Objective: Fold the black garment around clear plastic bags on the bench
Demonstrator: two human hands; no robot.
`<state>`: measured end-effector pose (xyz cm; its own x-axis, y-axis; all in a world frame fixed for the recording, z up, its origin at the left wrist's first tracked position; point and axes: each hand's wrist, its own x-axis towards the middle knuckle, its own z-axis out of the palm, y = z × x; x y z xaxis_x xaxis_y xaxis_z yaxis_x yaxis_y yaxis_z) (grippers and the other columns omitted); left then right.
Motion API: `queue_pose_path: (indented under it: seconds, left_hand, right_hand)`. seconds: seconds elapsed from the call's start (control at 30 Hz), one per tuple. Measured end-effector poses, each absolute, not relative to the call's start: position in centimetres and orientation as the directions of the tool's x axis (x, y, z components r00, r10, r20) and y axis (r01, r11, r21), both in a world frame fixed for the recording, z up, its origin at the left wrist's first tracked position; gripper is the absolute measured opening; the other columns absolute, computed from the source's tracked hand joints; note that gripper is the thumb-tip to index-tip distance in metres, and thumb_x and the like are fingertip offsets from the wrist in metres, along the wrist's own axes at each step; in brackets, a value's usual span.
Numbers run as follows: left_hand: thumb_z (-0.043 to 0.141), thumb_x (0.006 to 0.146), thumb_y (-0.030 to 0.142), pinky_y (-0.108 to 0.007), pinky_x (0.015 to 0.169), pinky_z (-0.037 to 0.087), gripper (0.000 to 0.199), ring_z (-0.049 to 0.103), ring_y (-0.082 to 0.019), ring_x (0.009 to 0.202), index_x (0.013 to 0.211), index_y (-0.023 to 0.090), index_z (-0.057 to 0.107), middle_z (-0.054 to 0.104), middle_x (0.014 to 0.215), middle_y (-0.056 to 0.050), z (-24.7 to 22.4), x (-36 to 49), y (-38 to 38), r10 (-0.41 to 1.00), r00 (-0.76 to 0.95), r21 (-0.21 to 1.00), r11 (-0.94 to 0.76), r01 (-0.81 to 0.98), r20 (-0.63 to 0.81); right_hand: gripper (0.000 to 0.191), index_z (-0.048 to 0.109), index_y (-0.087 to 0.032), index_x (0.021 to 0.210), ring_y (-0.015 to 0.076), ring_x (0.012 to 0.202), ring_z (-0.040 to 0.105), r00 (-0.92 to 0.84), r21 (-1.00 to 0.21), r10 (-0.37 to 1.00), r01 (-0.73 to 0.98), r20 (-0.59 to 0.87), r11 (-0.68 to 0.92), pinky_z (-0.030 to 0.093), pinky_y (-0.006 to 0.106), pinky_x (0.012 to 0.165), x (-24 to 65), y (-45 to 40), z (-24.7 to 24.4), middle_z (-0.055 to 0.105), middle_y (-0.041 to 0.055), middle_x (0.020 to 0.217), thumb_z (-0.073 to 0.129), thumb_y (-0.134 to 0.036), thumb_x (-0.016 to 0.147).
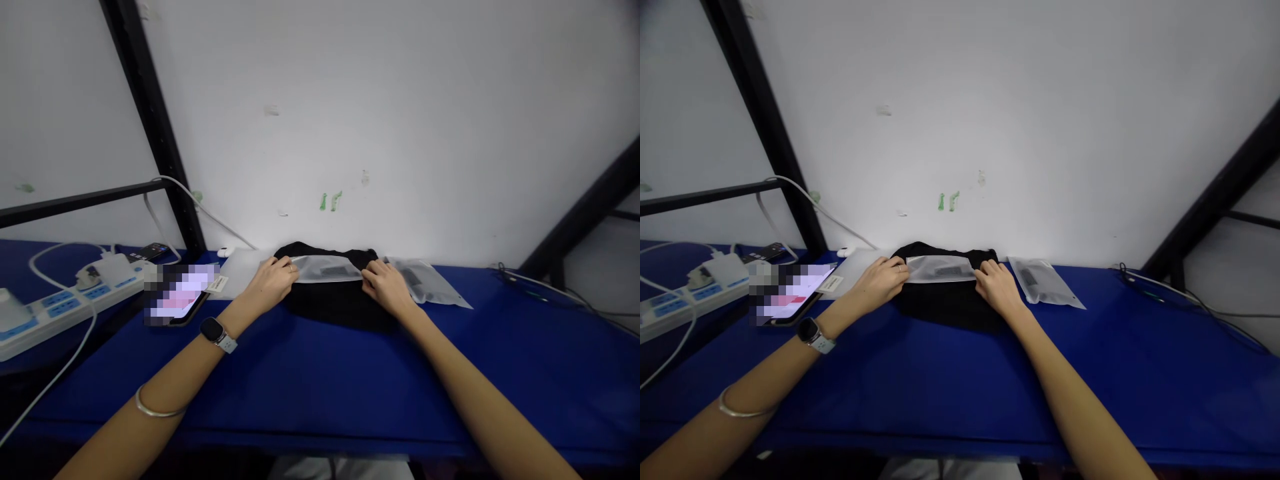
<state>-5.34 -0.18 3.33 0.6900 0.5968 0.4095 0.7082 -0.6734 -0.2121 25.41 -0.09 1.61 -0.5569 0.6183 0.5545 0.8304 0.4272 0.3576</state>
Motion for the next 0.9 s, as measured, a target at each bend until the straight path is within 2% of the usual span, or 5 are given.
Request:
queue_pose_path:
  seconds: [0.17,0.33,0.5,0.67,0.9]
  left_hand:
    - [0.041,0.078,-0.003,-0.039,0.088,0.042,0.042,0.052,-0.024,0.112,0.111,0.017,0.057,0.06,0.121,-0.01,2.1,-5.5,0.1,0.602,0.625,-0.158,-0.645,0.747,0.496]
    - [0.047,0.087,0.009,-0.042,0.097,0.041,0.046,0.051,-0.025,0.12,0.131,0.021,0.047,0.054,0.134,-0.01,1.0,-5.4,0.4,0.573,0.636,-0.131,-0.681,0.72,0.517]
    - [0.042,0.093,0.01,-0.041,0.097,0.046,0.042,0.055,-0.023,0.118,0.133,0.022,0.048,0.055,0.134,-0.01,0.0,-4.8,0.7,0.539,0.655,-0.124,-0.715,0.688,0.53]
    - [0.039,0.096,0.014,-0.045,0.1,0.045,0.043,0.052,-0.024,0.122,0.137,0.024,0.044,0.05,0.139,-0.009,-0.3,-3.4,0.0,0.543,0.64,-0.055,-0.738,0.673,0.543]
    - [0.043,0.096,0.04,-0.055,0.107,0.032,0.061,0.024,-0.034,0.14,0.15,0.025,0.018,0.028,0.152,-0.013,-1.0,-3.2,0.2,0.657,0.433,0.118,-0.621,0.775,0.617]
  right_hand:
    - [0.013,0.057,-0.02,0.084,0.0208,0.082,0.05,-0.64,0.268,0.532,0.743,0.555,0.613,0.04,0.034,0.072,22.3,-2.2,2.2,0.057,0.0081,0.088,0.046,-0.014,0.085]
    - [0.017,0.061,-0.02,0.096,0.0207,0.089,0.055,-0.765,0.163,0.436,0.563,0.474,0.81,0.043,0.036,0.079,18.7,-4.3,1.9,0.062,0.0094,0.101,0.046,-0.022,0.09]
    - [0.061,0.038,-0.024,0.141,0.0274,0.131,0.038,-0.644,-0.02,0.591,0.668,0.485,0.744,0.036,0.048,0.101,19.4,-3.3,1.0,0.045,0.0115,0.143,0.058,-0.022,0.083]
    - [0.053,0.045,-0.025,0.137,0.0229,0.126,0.049,-0.616,-0.248,0.585,0.547,0.528,0.8,0.042,0.044,0.102,20.8,-2.4,1.1,0.054,0.0087,0.136,0.05,-0.015,0.085]
    - [0.061,0.055,-0.026,0.129,0.022,0.12,0.054,-0.366,-0.184,0.697,0.794,0.617,0.58,0.046,0.041,0.1,25.4,-2.3,4.7,0.059,0.0032,0.13,0.044,-0.001,0.075]
